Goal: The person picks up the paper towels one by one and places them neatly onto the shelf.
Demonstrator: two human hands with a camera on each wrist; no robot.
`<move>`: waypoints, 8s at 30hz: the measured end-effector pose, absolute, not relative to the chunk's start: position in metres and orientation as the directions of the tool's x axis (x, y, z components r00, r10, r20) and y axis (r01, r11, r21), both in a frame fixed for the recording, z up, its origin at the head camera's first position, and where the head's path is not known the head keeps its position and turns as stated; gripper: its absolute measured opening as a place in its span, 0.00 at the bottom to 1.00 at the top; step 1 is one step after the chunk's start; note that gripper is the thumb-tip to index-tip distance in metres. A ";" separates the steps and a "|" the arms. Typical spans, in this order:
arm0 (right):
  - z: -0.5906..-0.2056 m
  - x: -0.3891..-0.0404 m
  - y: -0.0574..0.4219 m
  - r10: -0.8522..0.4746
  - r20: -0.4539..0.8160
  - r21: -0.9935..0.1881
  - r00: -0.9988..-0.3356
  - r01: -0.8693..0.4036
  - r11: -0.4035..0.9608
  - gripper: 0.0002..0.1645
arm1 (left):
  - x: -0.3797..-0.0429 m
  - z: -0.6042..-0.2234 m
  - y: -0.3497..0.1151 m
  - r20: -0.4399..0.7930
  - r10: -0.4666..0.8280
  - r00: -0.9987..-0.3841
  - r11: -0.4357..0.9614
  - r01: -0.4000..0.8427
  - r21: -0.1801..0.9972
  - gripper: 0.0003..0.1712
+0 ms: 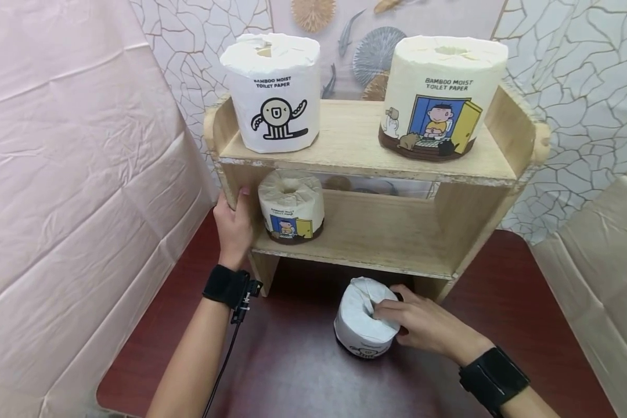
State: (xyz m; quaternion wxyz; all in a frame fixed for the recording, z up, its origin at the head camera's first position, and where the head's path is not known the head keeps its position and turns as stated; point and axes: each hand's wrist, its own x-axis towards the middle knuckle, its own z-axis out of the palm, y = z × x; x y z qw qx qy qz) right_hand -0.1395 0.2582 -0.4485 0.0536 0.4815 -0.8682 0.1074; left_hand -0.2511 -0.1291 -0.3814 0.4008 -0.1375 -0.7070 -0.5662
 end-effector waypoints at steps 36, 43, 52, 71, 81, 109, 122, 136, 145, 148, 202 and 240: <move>-0.340 -0.096 0.256 -0.756 0.408 -0.074 -0.512 -0.844 0.532 0.44 | -0.223 -0.359 -0.122 0.655 -0.272 -0.705 0.258 0.602 0.756 0.21; -0.324 -0.098 0.258 -0.714 0.476 -0.074 -0.513 -0.833 0.548 0.23 | -0.233 -0.367 -0.124 0.655 -0.276 -0.704 0.264 0.600 0.756 0.21; -0.313 -0.098 0.257 -0.685 0.516 -0.078 -0.515 -0.824 0.561 0.29 | -0.252 -0.382 -0.127 0.684 -0.266 -0.680 0.278 0.625 0.729 0.21; -0.299 -0.114 0.249 -0.550 0.560 -0.060 -0.619 -0.693 0.719 0.32 | -0.246 -0.374 -0.123 0.655 -0.288 -0.698 0.270 0.597 0.755 0.21; -0.300 -0.133 0.240 -0.471 0.542 -0.096 -0.696 -0.608 0.788 0.35 | -0.254 -0.382 -0.129 0.702 -0.273 -0.658 0.299 0.636 0.711 0.21; -0.312 -0.170 0.229 -0.410 0.468 -0.110 -0.783 -0.512 0.852 0.36 | -0.250 -0.384 -0.128 0.698 -0.276 -0.660 0.305 0.629 0.715 0.22; -0.302 -0.174 0.237 -0.392 0.394 -0.282 -0.831 -0.515 0.809 0.41 | -0.251 -0.382 -0.129 0.725 -0.262 -0.637 0.335 0.645 0.687 0.21; -0.302 -0.180 0.247 -0.350 0.523 -0.313 -0.777 -0.557 0.769 0.33 | -0.252 -0.377 -0.127 0.688 -0.286 -0.667 0.299 0.619 0.726 0.20; -0.306 -0.176 0.250 -0.363 0.427 -0.353 -0.828 -0.522 0.776 0.33 | -0.251 -0.381 -0.127 0.699 -0.272 -0.661 0.306 0.629 0.715 0.20; -0.307 -0.177 0.250 -0.387 0.421 -0.356 -0.820 -0.542 0.762 0.36 | -0.252 -0.382 -0.127 0.703 -0.270 -0.658 0.306 0.634 0.711 0.21; -0.283 -0.173 0.236 -0.414 0.417 -0.217 -0.809 -0.532 0.819 0.29 | -0.226 -0.359 -0.118 0.676 -0.275 -0.683 0.278 0.617 0.736 0.20; -0.293 -0.174 0.192 -0.276 0.535 -0.051 -0.799 -0.356 0.933 0.35 | -0.250 -0.386 -0.127 0.692 -0.275 -0.668 0.291 0.628 0.722 0.23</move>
